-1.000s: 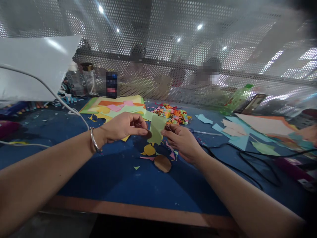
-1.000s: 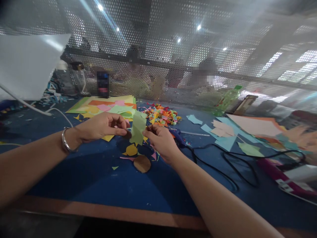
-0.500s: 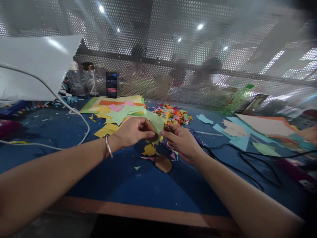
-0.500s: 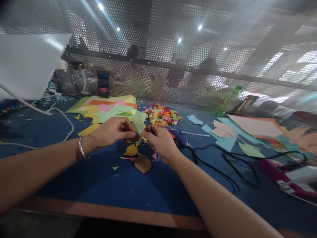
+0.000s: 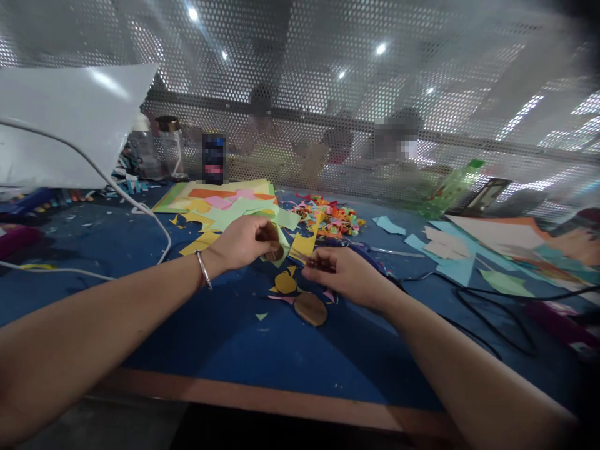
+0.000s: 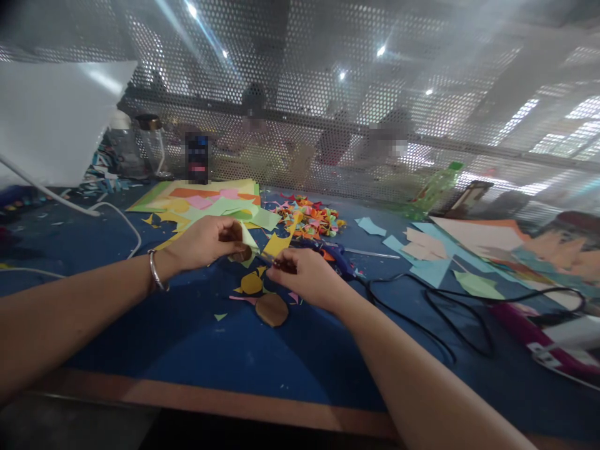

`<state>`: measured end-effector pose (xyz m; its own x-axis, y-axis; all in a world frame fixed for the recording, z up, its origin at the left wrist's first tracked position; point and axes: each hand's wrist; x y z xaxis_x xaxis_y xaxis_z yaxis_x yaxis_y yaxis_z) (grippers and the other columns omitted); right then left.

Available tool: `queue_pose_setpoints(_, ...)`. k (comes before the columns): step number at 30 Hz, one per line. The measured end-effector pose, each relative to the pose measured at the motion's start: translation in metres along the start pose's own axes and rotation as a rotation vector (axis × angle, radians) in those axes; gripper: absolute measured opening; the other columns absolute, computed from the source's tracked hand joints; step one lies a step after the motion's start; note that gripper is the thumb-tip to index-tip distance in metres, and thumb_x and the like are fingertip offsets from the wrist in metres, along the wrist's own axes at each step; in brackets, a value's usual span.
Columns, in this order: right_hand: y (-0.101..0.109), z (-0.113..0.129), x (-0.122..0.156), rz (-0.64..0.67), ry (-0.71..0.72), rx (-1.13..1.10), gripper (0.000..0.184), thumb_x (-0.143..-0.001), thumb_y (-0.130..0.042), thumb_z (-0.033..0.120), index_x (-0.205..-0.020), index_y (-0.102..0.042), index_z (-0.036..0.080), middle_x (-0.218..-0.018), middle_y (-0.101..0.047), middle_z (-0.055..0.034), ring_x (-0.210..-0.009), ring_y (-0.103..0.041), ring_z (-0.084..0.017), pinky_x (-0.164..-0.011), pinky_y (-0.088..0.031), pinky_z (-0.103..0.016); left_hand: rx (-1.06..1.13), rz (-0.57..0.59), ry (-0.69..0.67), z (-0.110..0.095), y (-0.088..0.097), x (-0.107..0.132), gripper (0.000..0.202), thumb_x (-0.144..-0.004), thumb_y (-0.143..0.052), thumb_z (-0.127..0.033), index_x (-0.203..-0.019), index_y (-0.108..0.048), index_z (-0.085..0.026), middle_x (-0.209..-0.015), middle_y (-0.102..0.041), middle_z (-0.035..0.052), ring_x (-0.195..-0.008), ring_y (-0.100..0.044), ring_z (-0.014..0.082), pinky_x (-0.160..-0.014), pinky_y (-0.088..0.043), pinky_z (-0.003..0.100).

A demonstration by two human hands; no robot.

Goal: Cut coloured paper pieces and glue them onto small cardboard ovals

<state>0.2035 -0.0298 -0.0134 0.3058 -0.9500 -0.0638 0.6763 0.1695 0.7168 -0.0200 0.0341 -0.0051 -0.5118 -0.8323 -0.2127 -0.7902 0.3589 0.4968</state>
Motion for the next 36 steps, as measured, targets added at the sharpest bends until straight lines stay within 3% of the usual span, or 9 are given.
queue_pose_setpoints(2,0.002,0.004,0.006,0.124,0.016,0.118,0.029,-0.08,-0.065,0.045,-0.071,-0.058,0.018,-0.067,-0.055,0.0009,-0.061,-0.049,-0.014,-0.056,-0.033,-0.026,-0.071,-0.045,-0.028,0.006,0.004,-0.002,0.008,-0.076,-0.068,-0.021,-0.078,-0.063,-0.015,-0.074,-0.072,0.005,-0.069,-0.067,0.0142,-0.067,-0.053,0.027)
queue_pose_setpoints(5,0.002,0.011,0.013,0.18,0.029,0.175,0.031,-0.078,-0.069,0.047,-0.075,-0.058,0.019,-0.069,-0.057,0.0003,-0.062,-0.051,-0.015,-0.056,-0.032,-0.026,-0.127,-0.105,-0.074,0.013,0.008,-0.004,0.014,-0.075,-0.069,-0.024,-0.085,-0.066,-0.014,-0.077,-0.072,0.0053,-0.071,-0.066,0.0141,-0.069,-0.053,0.028)
queue_pose_setpoints(11,0.0,0.01,0.016,0.218,0.027,0.112,0.033,-0.078,-0.071,0.047,-0.071,-0.054,0.02,-0.066,-0.051,0.0018,-0.06,-0.045,-0.014,-0.054,-0.03,-0.025,-0.121,-0.258,-0.102,0.008,0.011,-0.006,0.017,-0.078,-0.066,-0.024,-0.092,-0.067,-0.015,-0.089,-0.072,0.0063,-0.078,-0.065,0.0141,-0.076,-0.053,0.029)
queue_pose_setpoints(16,0.001,0.011,0.015,0.251,0.016,-0.106,0.036,-0.075,-0.074,0.046,-0.07,-0.051,0.02,-0.066,-0.044,0.0039,-0.06,-0.04,-0.012,-0.054,-0.03,-0.024,-0.038,-0.355,-0.102,0.001,0.013,-0.005,0.018,-0.078,-0.065,-0.017,-0.096,-0.062,-0.015,-0.088,-0.068,0.0054,-0.077,-0.063,0.0138,-0.073,-0.053,0.027)
queue_pose_setpoints(19,0.004,0.016,0.015,0.243,-0.001,-0.251,0.034,-0.075,-0.074,0.046,-0.071,-0.053,0.019,-0.066,-0.044,0.0044,-0.06,-0.04,-0.011,-0.056,-0.032,-0.025,0.062,-0.295,-0.048,0.0,0.009,-0.002,0.04,-0.076,-0.068,-0.016,-0.113,-0.056,-0.015,-0.079,-0.065,0.0014,-0.068,-0.061,0.0126,-0.068,-0.051,0.026)
queue_pose_setpoints(23,0.007,0.019,0.012,0.076,0.008,-0.304,0.037,-0.073,-0.075,0.047,-0.068,-0.052,0.019,-0.065,-0.045,0.0043,-0.061,-0.041,-0.011,-0.057,-0.033,-0.025,0.222,-0.11,0.011,-0.006,-0.008,0.004,0.068,-0.072,-0.069,-0.013,-0.134,-0.041,-0.016,-0.074,-0.064,-0.0016,-0.062,-0.058,0.0112,-0.062,-0.046,0.025)
queue_pose_setpoints(28,0.007,0.017,0.008,-0.074,0.022,-0.258,0.033,-0.072,-0.076,0.045,-0.069,-0.055,0.019,-0.064,-0.049,0.0023,-0.06,-0.042,-0.012,-0.056,-0.033,-0.026,0.347,0.15,0.081,-0.016,-0.025,0.011,0.068,-0.071,-0.065,-0.009,-0.134,-0.042,-0.017,-0.072,-0.066,-0.0019,-0.064,-0.059,0.0114,-0.062,-0.043,0.024)
queue_pose_setpoints(32,0.004,0.016,0.006,-0.09,0.076,-0.208,0.028,-0.073,-0.075,0.041,-0.067,-0.057,0.02,-0.063,-0.045,0.0036,-0.058,-0.038,-0.012,-0.054,-0.031,-0.026,0.483,0.25,0.111,-0.024,-0.025,0.016,0.065,-0.07,-0.063,-0.006,-0.132,-0.045,-0.017,-0.069,-0.064,-0.0037,-0.062,-0.058,0.0104,-0.063,-0.043,0.024)
queue_pose_setpoints(36,0.001,0.015,0.005,-0.098,0.113,-0.195,0.03,-0.075,-0.073,0.041,-0.067,-0.053,0.02,-0.062,-0.043,0.0043,-0.058,-0.037,-0.011,-0.054,-0.031,-0.026,0.569,0.315,0.117,-0.027,-0.022,0.02,0.075,-0.067,-0.068,-0.005,-0.136,-0.041,-0.017,-0.078,-0.067,0.0,-0.069,-0.063,0.0125,-0.068,-0.046,0.027)
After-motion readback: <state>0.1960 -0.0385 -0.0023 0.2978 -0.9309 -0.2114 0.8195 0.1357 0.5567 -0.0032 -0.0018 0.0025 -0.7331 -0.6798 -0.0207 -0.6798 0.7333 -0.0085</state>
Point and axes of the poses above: each hand's wrist, its own x-axis away from the middle knuckle, its own y-axis out of the back of the hand, z = x × y
